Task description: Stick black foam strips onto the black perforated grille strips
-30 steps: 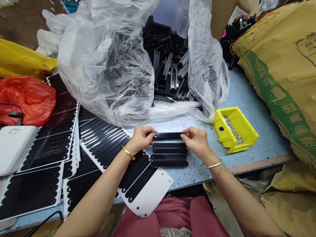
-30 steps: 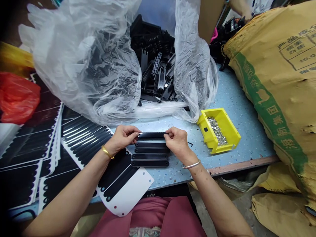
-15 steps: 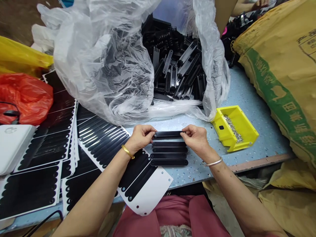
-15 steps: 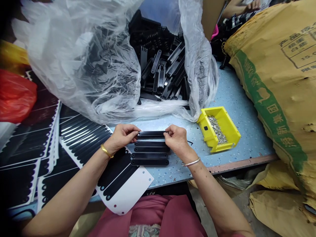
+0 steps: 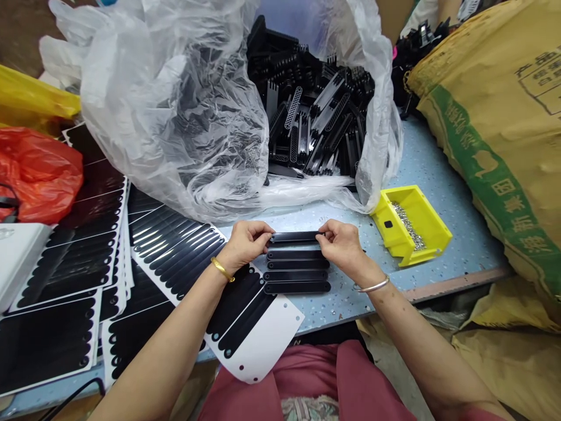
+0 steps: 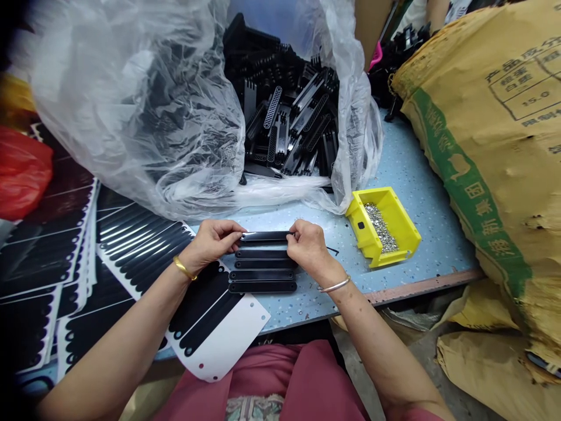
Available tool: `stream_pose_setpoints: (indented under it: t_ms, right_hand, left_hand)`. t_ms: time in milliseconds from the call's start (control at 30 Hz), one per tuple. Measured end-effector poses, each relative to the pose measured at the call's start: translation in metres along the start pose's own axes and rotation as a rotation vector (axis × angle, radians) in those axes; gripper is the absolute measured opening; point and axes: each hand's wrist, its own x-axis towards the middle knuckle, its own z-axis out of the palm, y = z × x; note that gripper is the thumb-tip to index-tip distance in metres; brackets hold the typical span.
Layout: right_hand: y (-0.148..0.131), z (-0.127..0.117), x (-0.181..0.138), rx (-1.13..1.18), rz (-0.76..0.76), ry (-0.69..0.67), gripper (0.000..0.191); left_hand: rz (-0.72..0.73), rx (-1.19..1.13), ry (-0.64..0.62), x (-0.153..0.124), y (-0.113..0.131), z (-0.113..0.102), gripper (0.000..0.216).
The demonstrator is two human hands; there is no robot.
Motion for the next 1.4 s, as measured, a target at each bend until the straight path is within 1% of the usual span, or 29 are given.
stream_pose_setpoints:
  t_ms: [267,367,433,533,633,700,800,900,1100,1200,1400]
  right_hand:
    - [-0.003,0.0,0.002,-0.005,0.006,-0.01,0.003]
    - [-0.002,0.002,0.002,-0.01,0.005,-0.002,0.003]
    - [-0.002,0.003,0.001,-0.016,0.0,0.003,0.003]
    - [-0.003,0.003,0.0,-0.026,-0.003,-0.003,0.002]
    - [-0.005,0.001,0.0,-0.029,0.003,-0.009,0.002]
    - [-0.006,0.001,0.0,-0.032,-0.004,-0.008,0.003]
    - [-0.006,0.001,-0.001,-0.033,-0.02,0.006,0.004]
    - [-0.004,0.002,-0.002,0.034,-0.002,0.024,0.004]
    - [-0.003,-0.001,0.001,0.285,0.069,0.043,0.006]
    - [-0.003,-0.001,0.006,0.299,0.1,0.029,0.005]
    - [-0.002,0.003,0.009,0.239,0.165,-0.004,0.006]
  left_hand:
    - [0.013,0.005,-0.015,0.0,0.0,-0.001,0.016]
    - [0.031,0.09,-0.023,0.0,-0.001,-0.003,0.017]
    - [0.1,0.226,0.005,-0.001,-0.001,-0.005,0.018]
    - [0.248,0.463,0.098,-0.005,0.001,-0.006,0.018]
    - [0.374,0.579,0.164,-0.011,0.003,-0.003,0.021]
    - [0.469,0.616,0.156,-0.012,0.004,0.002,0.025]
    - [0.557,0.682,0.049,-0.008,0.002,0.008,0.026]
    - [0.546,0.714,-0.043,-0.001,0.001,0.011,0.018]
    - [0.504,0.654,-0.062,0.002,0.001,0.008,0.018]
    - [0.494,0.643,-0.055,0.001,0.001,0.008,0.019]
    - [0.486,0.648,-0.044,0.001,-0.001,0.008,0.018]
